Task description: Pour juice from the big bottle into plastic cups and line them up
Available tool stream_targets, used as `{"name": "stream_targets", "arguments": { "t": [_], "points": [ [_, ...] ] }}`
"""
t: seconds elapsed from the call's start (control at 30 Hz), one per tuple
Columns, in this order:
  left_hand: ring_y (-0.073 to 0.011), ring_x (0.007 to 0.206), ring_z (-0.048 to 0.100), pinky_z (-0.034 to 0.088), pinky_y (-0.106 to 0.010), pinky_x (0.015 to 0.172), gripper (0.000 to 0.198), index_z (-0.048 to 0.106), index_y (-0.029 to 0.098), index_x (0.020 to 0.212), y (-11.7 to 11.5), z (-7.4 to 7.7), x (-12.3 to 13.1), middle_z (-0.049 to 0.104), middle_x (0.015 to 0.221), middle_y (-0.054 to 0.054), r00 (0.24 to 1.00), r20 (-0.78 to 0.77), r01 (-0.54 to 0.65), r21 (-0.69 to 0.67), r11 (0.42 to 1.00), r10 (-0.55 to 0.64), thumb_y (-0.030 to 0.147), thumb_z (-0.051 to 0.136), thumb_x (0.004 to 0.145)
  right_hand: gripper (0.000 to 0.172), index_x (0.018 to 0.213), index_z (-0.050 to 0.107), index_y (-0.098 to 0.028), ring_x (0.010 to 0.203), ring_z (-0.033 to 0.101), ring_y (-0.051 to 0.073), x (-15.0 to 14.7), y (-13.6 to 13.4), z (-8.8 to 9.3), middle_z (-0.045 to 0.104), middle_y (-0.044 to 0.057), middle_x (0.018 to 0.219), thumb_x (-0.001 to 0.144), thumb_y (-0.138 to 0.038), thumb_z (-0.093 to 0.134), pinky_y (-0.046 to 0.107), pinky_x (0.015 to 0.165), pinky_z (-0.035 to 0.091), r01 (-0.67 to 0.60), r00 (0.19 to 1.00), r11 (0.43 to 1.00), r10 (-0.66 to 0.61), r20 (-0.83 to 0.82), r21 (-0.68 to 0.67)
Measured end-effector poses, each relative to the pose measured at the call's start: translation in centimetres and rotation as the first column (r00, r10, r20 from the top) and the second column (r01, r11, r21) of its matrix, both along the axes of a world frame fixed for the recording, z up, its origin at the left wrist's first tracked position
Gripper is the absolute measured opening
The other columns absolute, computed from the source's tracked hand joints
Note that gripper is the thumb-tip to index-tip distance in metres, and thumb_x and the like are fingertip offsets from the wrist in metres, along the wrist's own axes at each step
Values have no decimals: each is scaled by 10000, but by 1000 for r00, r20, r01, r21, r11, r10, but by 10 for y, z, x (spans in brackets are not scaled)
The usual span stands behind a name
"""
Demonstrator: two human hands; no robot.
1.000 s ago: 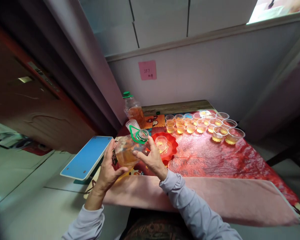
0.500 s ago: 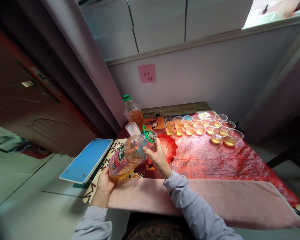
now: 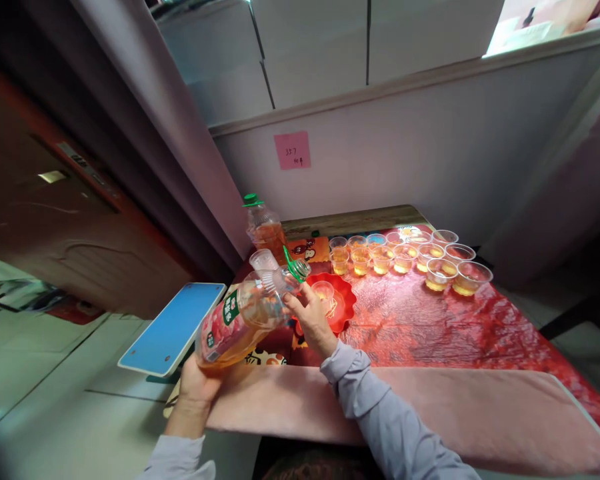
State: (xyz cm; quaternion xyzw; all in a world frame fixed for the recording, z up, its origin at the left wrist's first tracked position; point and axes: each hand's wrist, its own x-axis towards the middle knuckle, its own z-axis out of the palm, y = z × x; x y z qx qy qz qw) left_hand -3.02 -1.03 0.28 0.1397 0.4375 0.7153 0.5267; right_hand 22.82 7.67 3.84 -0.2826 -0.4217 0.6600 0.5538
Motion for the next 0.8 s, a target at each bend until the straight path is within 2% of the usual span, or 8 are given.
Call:
{"name": "stream_targets", "arguments": {
  "t": [0.1,0.17,0.23,0.3,0.4,0.5,0.67,0.8],
  "points": [
    [-384,1456,626,559,-614,1139,393,833,238,1210,-9,26,5,836,1279,-112,990,-89,-119,-109,987,110,486,601,1013,667,1363,741,-313,1291,712,338,-8,-3,-6,707,91,1491,809,-658,874,420,874,705,-15,998,999,12,-56,-49],
    [-403,1478,602,548,-629,1148,488,830,245,1223,-17,41,9,824,1318,-110,978,-153,-159,-108,981,141,614,589,1014,674,1340,758,-312,1311,706,342,-11,-5,-12,698,90,1516,793,-685,886,430,880,712,-48,994,995,38,-101,-91],
    [-414,1461,615,550,-641,1142,601,822,257,1246,-24,50,11,816,1339,-109,971,-182,-175,-99,980,155,737,567,990,666,1314,776,-319,1329,703,343,-12,-6,-19,683,83,1548,785,-706,892,446,894,719,-106,986,988,91,-138,-110],
    [-409,1437,637,556,-642,1134,633,815,267,1255,-30,55,11,812,1351,-100,967,-197,-182,-107,978,158,776,560,977,650,1300,789,-327,1332,706,339,-10,-7,-25,677,76,1563,789,-715,894,449,890,725,-162,978,981,145,-152,-106],
    [-395,1409,663,560,-628,1133,561,815,264,1233,-36,56,7,818,1339,-95,969,-182,-193,-147,970,166,714,584,991,649,1314,790,-340,1316,718,320,-9,-8,-31,687,64,1551,798,-720,894,415,859,732,-204,969,974,186,-162,-99],
    [-387,1345,711,570,-600,1131,424,822,255,1198,-39,60,3,845,1258,-94,970,-160,-208,-167,964,182,580,664,978,665,1332,783,-334,1259,746,298,-11,-11,-38,725,65,1482,806,-728,886,381,833,727,-194,969,974,171,-177,-121],
    [-321,1161,804,600,-502,1107,267,831,228,1152,-39,78,3,876,1095,-64,963,-130,-262,-247,933,236,316,659,968,753,1337,774,-279,1135,782,264,-16,-16,-48,785,78,1316,752,-727,930,365,877,699,-161,972,973,128,-199,-162],
    [-303,1095,822,631,-454,1053,259,830,211,1139,-34,91,6,877,1052,-62,958,-152,-274,-261,926,241,300,677,951,710,1297,787,-259,1085,783,251,-18,-17,-52,805,71,1217,767,-709,928,374,915,681,-122,972,976,80,-222,-180]
  ]
}}
